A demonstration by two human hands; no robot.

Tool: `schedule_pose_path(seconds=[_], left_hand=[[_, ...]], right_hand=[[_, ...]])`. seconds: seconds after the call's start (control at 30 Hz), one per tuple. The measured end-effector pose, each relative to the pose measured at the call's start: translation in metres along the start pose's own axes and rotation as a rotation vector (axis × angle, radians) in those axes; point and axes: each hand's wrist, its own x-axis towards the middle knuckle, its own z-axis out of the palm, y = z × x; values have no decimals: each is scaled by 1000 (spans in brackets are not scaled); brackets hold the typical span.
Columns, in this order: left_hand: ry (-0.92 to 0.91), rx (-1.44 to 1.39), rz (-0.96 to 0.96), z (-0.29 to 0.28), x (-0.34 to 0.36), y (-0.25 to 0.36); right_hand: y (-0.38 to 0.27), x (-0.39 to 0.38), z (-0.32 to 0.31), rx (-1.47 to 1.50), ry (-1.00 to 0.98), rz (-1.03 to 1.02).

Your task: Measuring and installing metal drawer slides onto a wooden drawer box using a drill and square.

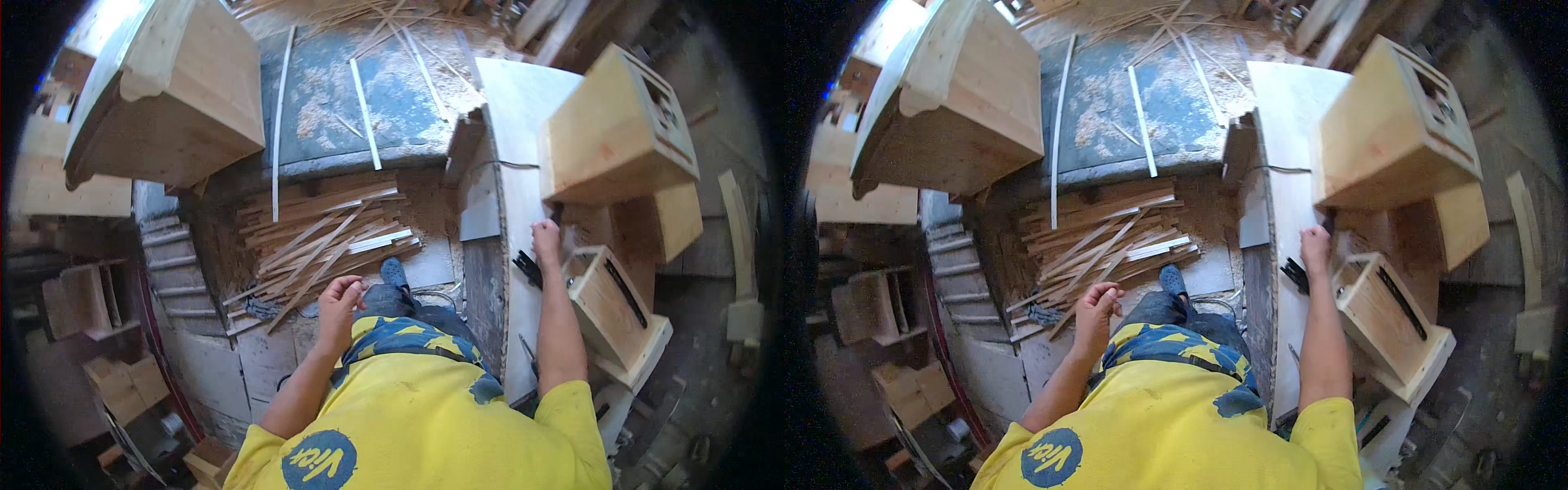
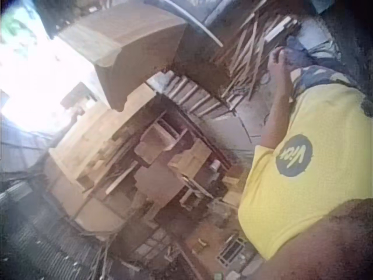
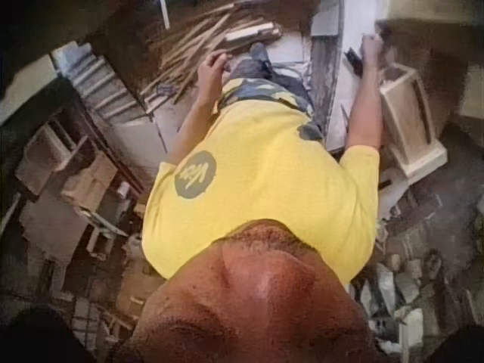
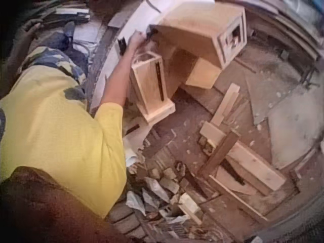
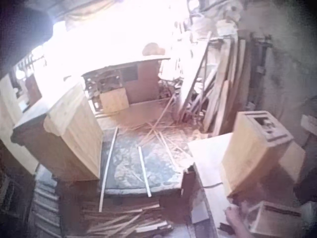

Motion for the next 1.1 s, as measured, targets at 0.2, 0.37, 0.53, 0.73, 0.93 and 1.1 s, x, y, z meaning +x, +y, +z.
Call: schedule_pose_path(seconds=[0.2, 0.37, 0.53, 0.73, 0.93, 1.1], left_hand=[[172, -56, 48, -85, 40, 24], [278, -85, 106, -122, 57, 45], [237, 81, 232, -88, 78, 64], [-247, 169, 174, 5, 116, 103], [-485, 434, 414, 83, 204, 158], [-405, 506, 216, 120, 332, 198]], right_hand=[[15, 15, 11, -246, 31, -45], [-41, -34, 9, 41, -17, 146], [-120, -69, 29, 255, -100, 33], [-255, -81, 46, 399, -428, -185], [-350, -45, 95, 393, -746, -461], [-398, 59, 154, 484, -879, -311]])
